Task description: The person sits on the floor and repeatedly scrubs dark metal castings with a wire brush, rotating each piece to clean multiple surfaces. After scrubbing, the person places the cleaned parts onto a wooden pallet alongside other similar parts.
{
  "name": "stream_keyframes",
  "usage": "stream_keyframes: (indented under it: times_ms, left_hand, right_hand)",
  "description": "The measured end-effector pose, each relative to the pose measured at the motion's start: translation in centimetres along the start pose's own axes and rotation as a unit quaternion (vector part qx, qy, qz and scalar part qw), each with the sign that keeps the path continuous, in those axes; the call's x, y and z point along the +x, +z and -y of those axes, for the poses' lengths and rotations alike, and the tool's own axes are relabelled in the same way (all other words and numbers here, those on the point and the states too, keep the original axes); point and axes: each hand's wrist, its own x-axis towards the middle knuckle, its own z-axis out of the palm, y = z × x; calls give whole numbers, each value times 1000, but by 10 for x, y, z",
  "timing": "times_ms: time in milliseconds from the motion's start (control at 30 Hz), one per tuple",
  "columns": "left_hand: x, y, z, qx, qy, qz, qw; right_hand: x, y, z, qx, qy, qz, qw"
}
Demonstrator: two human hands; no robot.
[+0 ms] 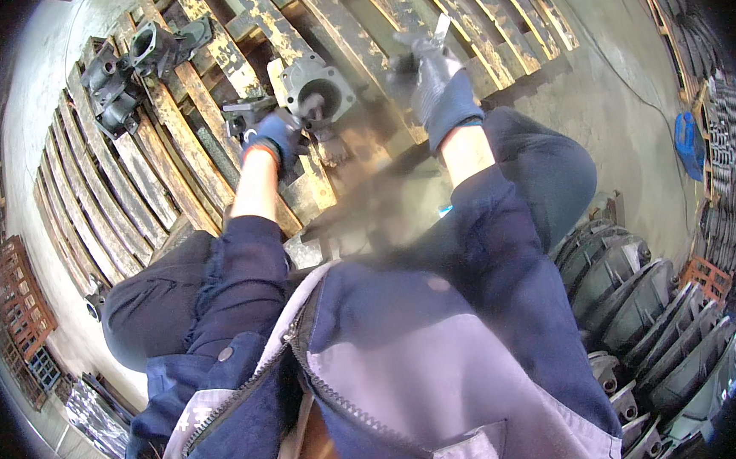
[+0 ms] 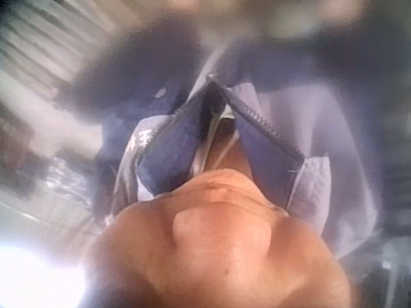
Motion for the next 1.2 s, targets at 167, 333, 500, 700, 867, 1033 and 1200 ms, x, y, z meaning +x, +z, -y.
stream_keyframes:
  times_ms: [167,333,500,700,867,1033,1200]
  left_hand:
    - [-10,36,-32,-286,-67,-99,951]
    - [-37,37,13,-275,119,-184,936]
    - [-43,45,23,-735,-35,-36,676]
    - [-32,46,28,-738,-64,-25,671]
    - [-18,51,5,-547,-6,-148,824]
    - [-19,21,-8,-294,-16,-123,948]
    - [-27,8,34,-186,-156,-222,944]
  right_hand:
    - [33,-27,-52,-147,130,-44,980]
    - [91,-61,-116,-479,42,133,867]
    - [100,-36,-142,-582,10,125,803]
    - [90,4,-141,-669,-11,120,734]
    - [84,2,-138,-772,1,99,628]
    - [80,-11,-139,-839,19,78,538]
    - [86,-14,-137,-879,18,98,466]
